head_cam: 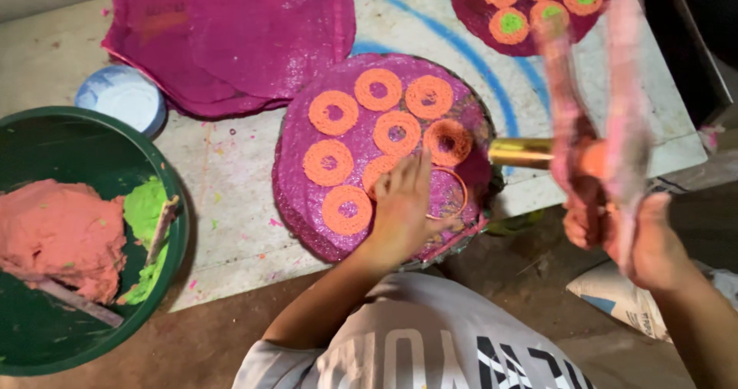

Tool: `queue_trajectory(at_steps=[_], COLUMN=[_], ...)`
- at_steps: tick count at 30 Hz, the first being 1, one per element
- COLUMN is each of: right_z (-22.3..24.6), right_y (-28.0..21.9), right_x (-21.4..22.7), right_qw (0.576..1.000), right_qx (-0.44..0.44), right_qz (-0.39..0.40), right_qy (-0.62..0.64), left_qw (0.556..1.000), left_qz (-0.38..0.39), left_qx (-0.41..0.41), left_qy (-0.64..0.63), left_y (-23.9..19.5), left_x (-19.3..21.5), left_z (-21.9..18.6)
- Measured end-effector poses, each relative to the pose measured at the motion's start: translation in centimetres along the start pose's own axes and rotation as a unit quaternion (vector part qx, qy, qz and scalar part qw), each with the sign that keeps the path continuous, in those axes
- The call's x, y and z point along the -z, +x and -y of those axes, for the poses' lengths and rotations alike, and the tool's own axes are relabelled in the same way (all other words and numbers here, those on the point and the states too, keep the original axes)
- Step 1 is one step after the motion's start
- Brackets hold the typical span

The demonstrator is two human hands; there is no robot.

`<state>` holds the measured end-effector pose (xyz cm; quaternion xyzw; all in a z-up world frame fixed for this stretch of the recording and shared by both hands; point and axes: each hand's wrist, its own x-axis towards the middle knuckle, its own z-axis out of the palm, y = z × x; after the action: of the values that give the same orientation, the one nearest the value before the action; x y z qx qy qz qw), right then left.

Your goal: The person uses a manual press tool to extrude pink and green dough onto a purple glittery base. They repeatedly load the press with dough from a green bowl, squeeze the handles to form ring shapes, and arrange them on the base. The person alternates between pink and green dough to create a patterned design.

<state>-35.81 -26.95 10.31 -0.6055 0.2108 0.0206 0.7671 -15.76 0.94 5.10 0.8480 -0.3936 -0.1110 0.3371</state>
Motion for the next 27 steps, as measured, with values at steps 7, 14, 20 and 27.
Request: queue_trajectory(at_steps=[7,14,20,27], right_z=[1.3,7.2,5.8,5.7], right_y=[3.7,7.4,8.9,8.2], right_x=[-2.1,-6.8,-9.7,-10.0], right_qw=[0.963,0.881,0.856,0.825], right_qx=[-0.21,-0.31,-0.176,-0.227], right_qz=[0.145,0.081,0.093,0.087], right_qy=[-0.089,-0.347,-0.477,-0.51], left_qw=[0.479,0.316,0.307,0.282], left_qz=[0.05,-0.056,-0.129,-0.147], left_qx=[-0.106,-0.081,-0.064,-0.042], left_qy=[-0.87,-0.944,-0.941,-0.947], left_y=[7.0,8.6,7.6,6.5], left_x=[4.3,1.9,1.7,-0.7], left_z=[1.0,1.9,4.6,5.1])
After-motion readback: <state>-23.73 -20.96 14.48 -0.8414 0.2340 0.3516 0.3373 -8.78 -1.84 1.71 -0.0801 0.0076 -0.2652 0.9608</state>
